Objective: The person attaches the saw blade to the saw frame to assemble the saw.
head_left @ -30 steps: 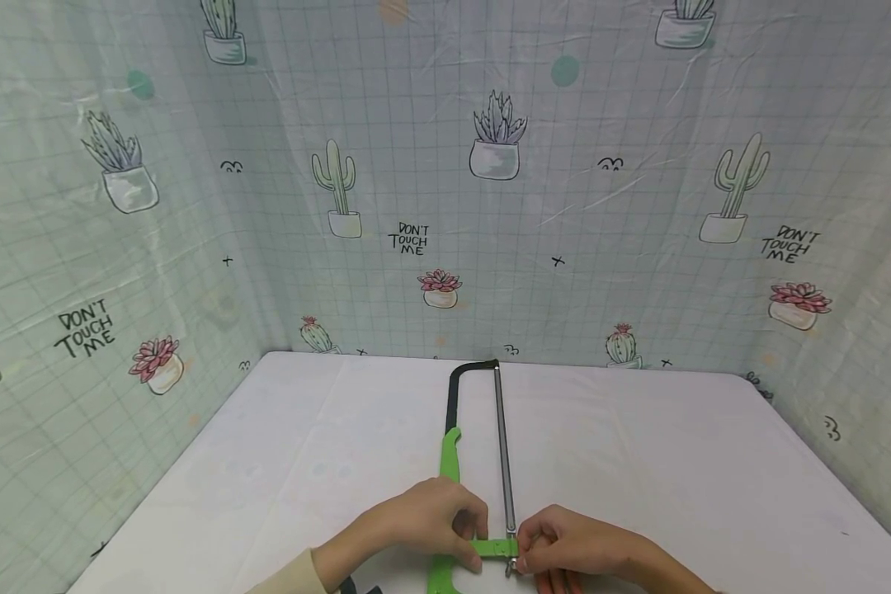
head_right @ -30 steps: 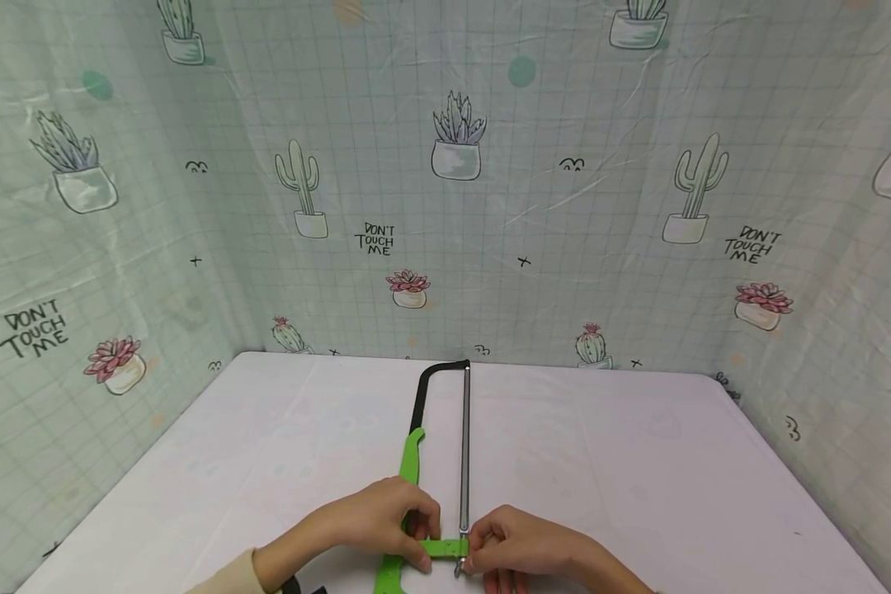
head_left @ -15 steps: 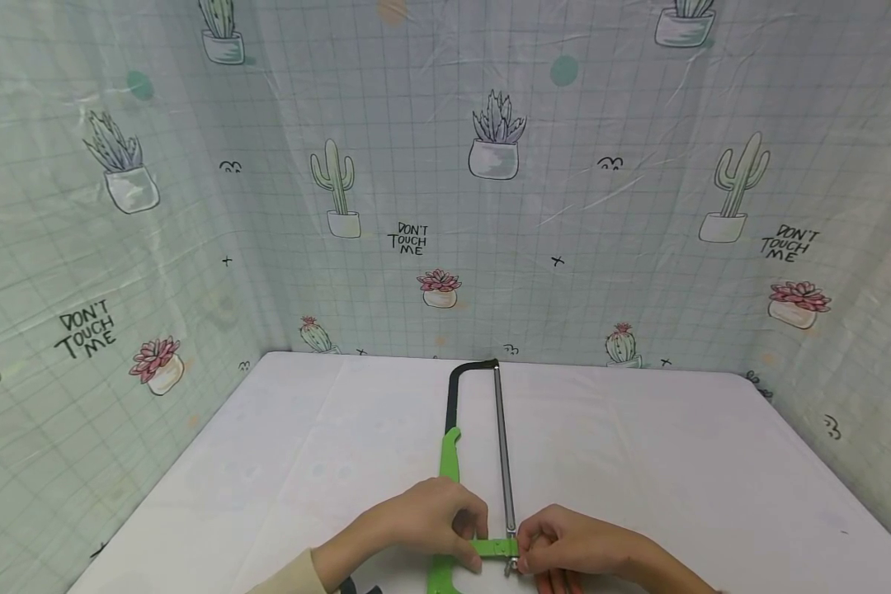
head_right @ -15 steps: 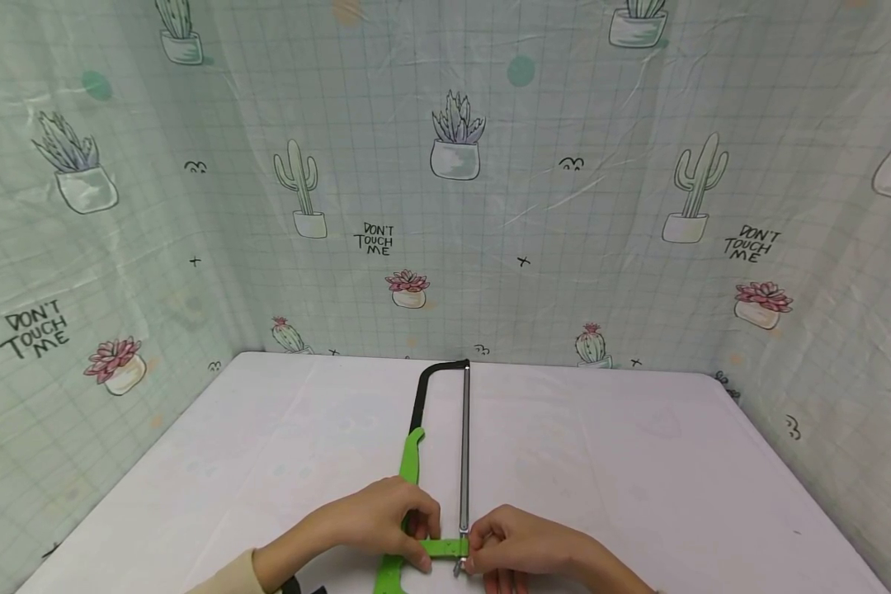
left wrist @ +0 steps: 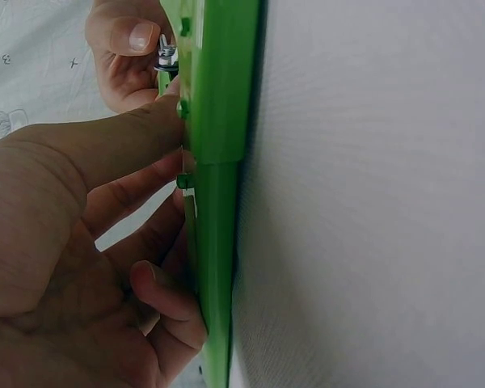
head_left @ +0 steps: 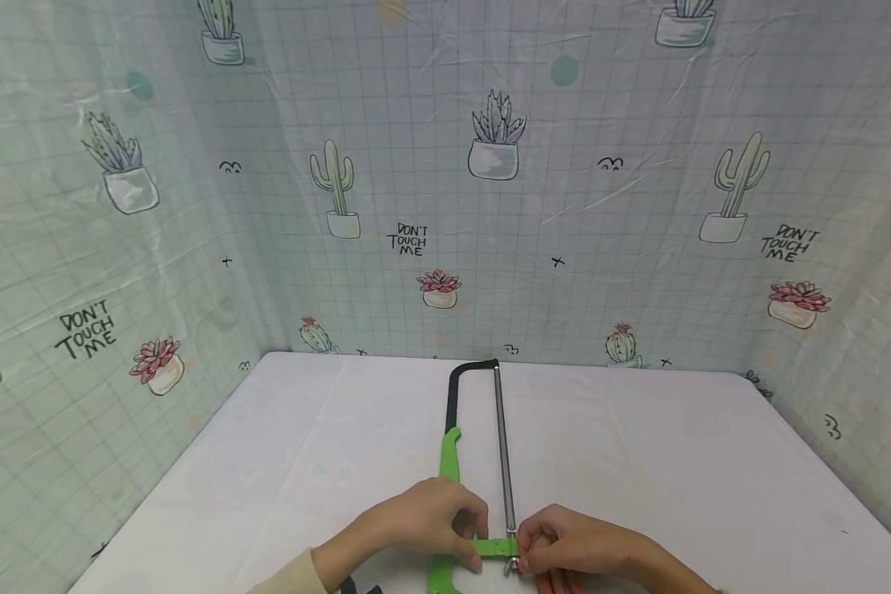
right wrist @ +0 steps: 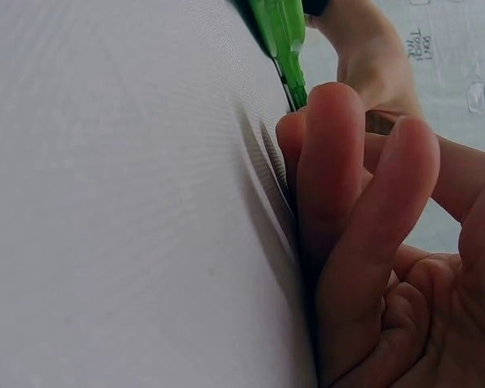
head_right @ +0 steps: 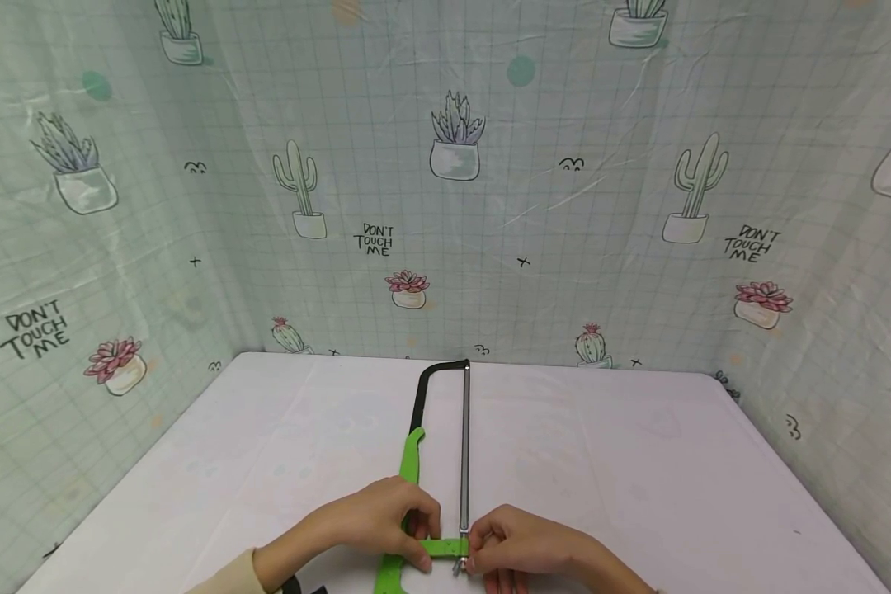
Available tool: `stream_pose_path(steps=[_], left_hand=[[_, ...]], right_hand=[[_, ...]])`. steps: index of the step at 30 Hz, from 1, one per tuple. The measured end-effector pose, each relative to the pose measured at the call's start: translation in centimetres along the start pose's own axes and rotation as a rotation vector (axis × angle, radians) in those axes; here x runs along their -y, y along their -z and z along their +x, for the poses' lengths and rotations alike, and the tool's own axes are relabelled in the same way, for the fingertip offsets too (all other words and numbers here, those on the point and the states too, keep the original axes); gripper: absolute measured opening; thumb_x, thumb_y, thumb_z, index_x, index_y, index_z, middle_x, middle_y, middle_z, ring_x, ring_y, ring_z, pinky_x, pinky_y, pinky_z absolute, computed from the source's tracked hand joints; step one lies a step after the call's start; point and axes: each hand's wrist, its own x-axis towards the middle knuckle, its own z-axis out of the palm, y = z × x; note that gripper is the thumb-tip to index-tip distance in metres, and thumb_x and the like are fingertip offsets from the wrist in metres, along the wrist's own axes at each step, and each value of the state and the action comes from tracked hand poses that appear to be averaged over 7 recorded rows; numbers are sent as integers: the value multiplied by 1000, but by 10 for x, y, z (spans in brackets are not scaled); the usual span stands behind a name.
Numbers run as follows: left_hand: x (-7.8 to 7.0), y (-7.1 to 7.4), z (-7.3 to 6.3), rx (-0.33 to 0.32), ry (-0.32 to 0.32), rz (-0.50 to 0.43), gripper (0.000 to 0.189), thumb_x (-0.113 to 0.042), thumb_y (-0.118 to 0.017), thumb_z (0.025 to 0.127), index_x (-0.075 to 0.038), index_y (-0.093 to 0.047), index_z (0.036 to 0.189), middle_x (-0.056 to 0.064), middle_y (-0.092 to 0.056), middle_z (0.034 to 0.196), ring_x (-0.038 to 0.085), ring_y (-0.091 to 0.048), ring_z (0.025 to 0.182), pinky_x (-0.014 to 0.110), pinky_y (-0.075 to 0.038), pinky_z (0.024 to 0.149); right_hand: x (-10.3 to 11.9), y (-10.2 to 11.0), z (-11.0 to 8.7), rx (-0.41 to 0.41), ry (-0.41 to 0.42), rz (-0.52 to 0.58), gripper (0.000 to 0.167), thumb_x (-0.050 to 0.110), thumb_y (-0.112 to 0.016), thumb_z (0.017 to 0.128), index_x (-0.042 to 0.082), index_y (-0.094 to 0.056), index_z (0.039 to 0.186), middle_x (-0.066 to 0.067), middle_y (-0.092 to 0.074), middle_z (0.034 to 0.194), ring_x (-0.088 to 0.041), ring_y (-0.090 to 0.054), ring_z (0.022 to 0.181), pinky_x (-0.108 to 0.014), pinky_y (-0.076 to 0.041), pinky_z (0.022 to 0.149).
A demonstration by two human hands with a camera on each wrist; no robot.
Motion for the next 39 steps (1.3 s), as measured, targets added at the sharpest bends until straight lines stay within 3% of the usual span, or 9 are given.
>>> stream_pose_path(steps=[19, 26, 33, 39], left_hand=[[3, -2, 2, -1, 0, -5, 21, -34, -90, 75, -25, -75, 87, -21, -58, 67, -7, -51, 62, 15, -45, 61], [3, -2, 2, -3, -1, 0, 21, -35, -90, 75, -25, -75, 87, -21, -58, 67, -7, -51, 62, 15, -45, 61], [3, -2, 2, -5, -4, -1, 21, -35, -90, 76, -26, -75, 87, -21, -58, 68, -7, -51, 63, 15, -45, 61], [4, -2, 1, -6, -5, 2, 21, -35, -90, 76, -25, -75, 88, -21, -58, 69, -8, -51, 64, 15, -45, 61]], right_hand=[[0, 1, -2, 25, 20, 3, 33, 15, -61, 95, -17, -59, 101, 2, -64, 64, 4, -56, 49, -14, -43, 46], [0, 2, -1, 29, 21, 5, 28, 16, -60, 95, -12, -62, 99, 6, -65, 67, 4, -56, 50, -13, -43, 46], [0, 2, -1, 38, 24, 3, 36, 16, -59, 96, -19, -57, 103, 5, -65, 67, 4, -56, 51, -13, -43, 46], [-1, 1, -1, 37, 25, 7, 35, 16, -59, 96, -18, -58, 103, 5, -65, 67, 4, -56, 51, -13, -43, 46]])
